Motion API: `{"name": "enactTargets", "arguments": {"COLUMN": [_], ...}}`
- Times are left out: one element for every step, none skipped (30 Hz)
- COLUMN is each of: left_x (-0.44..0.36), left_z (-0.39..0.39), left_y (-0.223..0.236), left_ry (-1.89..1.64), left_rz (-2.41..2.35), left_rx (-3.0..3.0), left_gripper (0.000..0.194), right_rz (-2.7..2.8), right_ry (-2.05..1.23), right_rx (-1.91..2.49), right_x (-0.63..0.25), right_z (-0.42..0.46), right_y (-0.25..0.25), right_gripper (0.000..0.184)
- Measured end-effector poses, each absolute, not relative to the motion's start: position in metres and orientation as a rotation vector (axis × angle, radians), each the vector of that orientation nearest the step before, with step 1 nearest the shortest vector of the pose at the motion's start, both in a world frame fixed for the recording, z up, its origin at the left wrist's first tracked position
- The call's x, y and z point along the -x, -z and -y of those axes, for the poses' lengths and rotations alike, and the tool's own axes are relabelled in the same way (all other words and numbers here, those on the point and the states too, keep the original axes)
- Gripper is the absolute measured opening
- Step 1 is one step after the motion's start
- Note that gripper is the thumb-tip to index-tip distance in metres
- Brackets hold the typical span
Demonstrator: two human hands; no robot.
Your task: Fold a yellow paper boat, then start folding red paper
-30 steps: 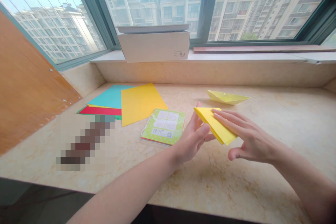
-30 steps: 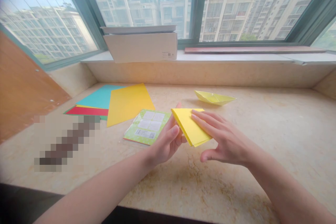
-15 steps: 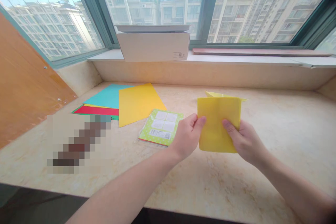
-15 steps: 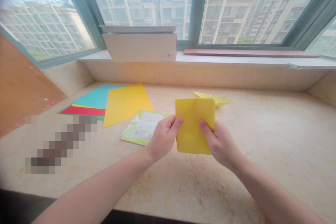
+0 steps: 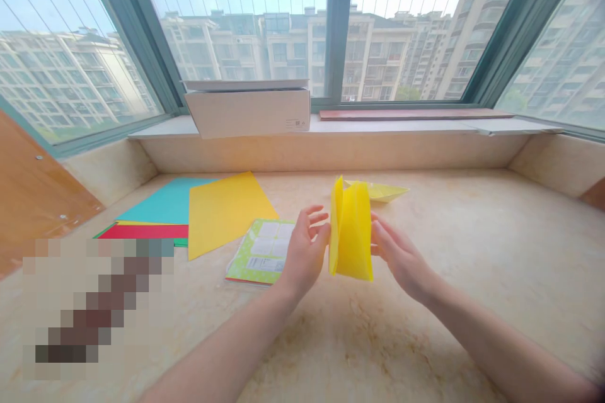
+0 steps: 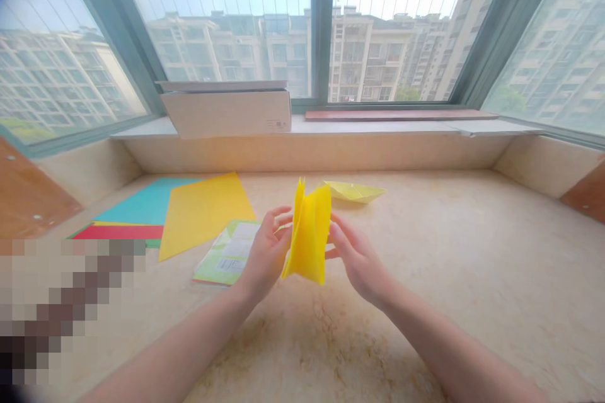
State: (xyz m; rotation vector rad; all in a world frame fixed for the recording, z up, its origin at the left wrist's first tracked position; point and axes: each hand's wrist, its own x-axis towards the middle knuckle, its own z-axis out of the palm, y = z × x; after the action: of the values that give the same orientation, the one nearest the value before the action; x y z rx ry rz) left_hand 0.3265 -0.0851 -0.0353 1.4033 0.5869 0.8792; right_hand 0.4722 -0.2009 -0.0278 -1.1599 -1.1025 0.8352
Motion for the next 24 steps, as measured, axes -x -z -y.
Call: {"name": "enactTargets", "arguments": {"left_x": [-0.326,-0.325,-0.323,-0.322,-0.320,-0.319,-0.318,-0.317,-0.317,-0.317,-0.317,-0.318,-0.319,-0.319,-0.319,-0.320,-0.319,-0.319,-0.318,-0.317,-0.316,-0.314,-0.313,-0.312], "left_z": [0.087,0.089,0.092,0.095,0.098,0.100,0.102,0.103,0.102,0.102,0.101,0.100,0.099,0.098,0.097,0.096,0.095,0.094,0.092,0.090,0.088,0.085,0.083,0.080], "left_y": [0.032,0.028,0.024,0.020,0.017,0.015,0.014,0.014,0.016,0.018,0.020,0.022,0.024,0.025,0.025,0.025,0.024,0.022,0.020,0.018,0.016,0.014,0.012,0.010], "left_ry": [-0.852,-0.816,-0.782,-0.764,-0.759,-0.753,-0.742,-0.724,-0.701,-0.680,-0.664,-0.656,-0.656,-0.661,-0.668,-0.673,-0.673,-0.667,-0.651,-0.630,-0.607,-0.587,-0.567,-0.550], "left_rz": [-0.542,-0.489,-0.433,-0.379,-0.327,-0.273,-0.219,-0.171,-0.137,-0.124,-0.130,-0.149,-0.170,-0.183,-0.187,-0.188,-0.193,-0.206,-0.227,-0.254,-0.282,-0.313,-0.341,-0.366], "left_rx": [-1.408,-1.412,-1.415,-1.411,-1.405,-1.406,-1.416,-1.428,-1.438,-1.447,-1.454,-1.450,-1.428,-1.392,-1.339,-1.272,-1.197,-1.123,-1.055,-0.994,-0.942,-0.900,-0.868,-0.848], "left_gripper": [0.041,0.040,0.041,0.044,0.047,0.051,0.056,0.061,0.065,0.068,0.068,0.065,0.061,0.057,0.053,0.051,0.050,0.051,0.052,0.054,0.056,0.057,0.059,0.060], "right_rz": [1.146,1.189,1.227,1.258,1.283,1.300,1.310,1.315,1.314,1.307,1.298,1.290,1.284,1.282,1.276,1.256,1.215,1.149,1.067,0.978,0.898,0.841,0.806,0.791], "right_ry": [-0.788,-0.741,-0.693,-0.651,-0.621,-0.602,-0.594,-0.601,-0.619,-0.640,-0.658,-0.671,-0.675,-0.669,-0.657,-0.651,-0.654,-0.666,-0.688,-0.715,-0.746,-0.784,-0.829,-0.886], "right_rx": [1.194,1.229,1.260,1.281,1.291,1.290,1.277,1.255,1.234,1.225,1.231,1.243,1.250,1.244,1.221,1.189,1.154,1.130,1.121,1.125,1.136,1.150,1.163,1.174], "right_x": [-0.472,-0.471,-0.470,-0.469,-0.468,-0.468,-0.467,-0.467,-0.466,-0.466,-0.466,-0.465,-0.465,-0.466,-0.467,-0.468,-0.471,-0.474,-0.479,-0.484,-0.490,-0.497,-0.504,-0.511], "right_z": [0.201,0.202,0.203,0.203,0.204,0.205,0.205,0.206,0.206,0.207,0.207,0.207,0.207,0.206,0.206,0.205,0.204,0.203,0.202,0.202,0.201,0.201,0.201,0.202], "right_y": [0.028,0.028,0.028,0.029,0.029,0.030,0.030,0.029,0.028,0.027,0.025,0.022,0.020,0.017,0.015,0.012,0.010,0.008,0.006,0.004,0.003,0.002,0.001,0.001], "right_gripper": [0.051,0.051,0.051,0.053,0.054,0.056,0.057,0.058,0.060,0.061,0.062,0.061,0.058,0.053,0.049,0.045,0.045,0.047,0.050,0.052,0.054,0.053,0.051,0.048]}}
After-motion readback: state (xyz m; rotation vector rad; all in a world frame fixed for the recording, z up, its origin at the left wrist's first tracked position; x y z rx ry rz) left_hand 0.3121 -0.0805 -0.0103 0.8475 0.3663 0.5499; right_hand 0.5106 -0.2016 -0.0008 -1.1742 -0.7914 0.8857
